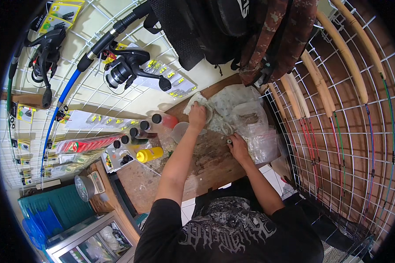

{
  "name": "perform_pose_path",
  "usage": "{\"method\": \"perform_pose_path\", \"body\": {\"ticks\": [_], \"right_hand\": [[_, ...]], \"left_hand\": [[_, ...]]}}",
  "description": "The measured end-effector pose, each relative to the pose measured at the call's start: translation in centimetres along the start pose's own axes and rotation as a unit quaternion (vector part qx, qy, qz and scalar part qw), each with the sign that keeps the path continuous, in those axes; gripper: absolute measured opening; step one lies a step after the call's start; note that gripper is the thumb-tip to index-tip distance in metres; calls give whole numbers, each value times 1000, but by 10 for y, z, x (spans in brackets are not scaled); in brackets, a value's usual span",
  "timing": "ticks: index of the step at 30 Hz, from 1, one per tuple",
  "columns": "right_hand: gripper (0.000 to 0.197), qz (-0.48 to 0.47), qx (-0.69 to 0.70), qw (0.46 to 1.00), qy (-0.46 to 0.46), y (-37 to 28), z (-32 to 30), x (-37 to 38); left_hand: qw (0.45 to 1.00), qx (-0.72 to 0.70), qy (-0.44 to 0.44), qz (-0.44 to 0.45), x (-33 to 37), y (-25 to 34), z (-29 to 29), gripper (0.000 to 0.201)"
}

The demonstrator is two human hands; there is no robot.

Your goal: Preparing and mixing fishing attractant liquids and organizing bottles.

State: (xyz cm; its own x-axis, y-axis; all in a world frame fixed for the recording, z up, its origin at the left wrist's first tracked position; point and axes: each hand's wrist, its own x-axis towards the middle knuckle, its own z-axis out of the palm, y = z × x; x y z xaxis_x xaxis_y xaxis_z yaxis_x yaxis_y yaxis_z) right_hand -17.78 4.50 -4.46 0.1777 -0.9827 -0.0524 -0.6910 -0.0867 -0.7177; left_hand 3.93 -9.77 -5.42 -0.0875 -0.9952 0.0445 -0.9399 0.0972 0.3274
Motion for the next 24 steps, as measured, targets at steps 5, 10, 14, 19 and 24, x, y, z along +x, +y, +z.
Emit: {"method": "perform_pose_path", "body": {"ticks": [5,10,14,19,24], "right_hand": [[33,3,-7,1000,12,3,-7,-3],[33,22,-6,999,-24,5,-3,1],[38,5,-11,1000,-15,3,6,-1],[38,12,6,1000,3,-2,0,-1],[36,16,0,1000,-1,-4,-5,0]], "left_hand": [[998,52,-20,41,3,16,-3,10],[1000,19,-12,20,2,13,-2,13],[1000,8,9,-9,-6,2,5,15],[999,-25,21,-21,-9,18,2,18],[1000,11,-5,5,-13,22,4,17]]}}
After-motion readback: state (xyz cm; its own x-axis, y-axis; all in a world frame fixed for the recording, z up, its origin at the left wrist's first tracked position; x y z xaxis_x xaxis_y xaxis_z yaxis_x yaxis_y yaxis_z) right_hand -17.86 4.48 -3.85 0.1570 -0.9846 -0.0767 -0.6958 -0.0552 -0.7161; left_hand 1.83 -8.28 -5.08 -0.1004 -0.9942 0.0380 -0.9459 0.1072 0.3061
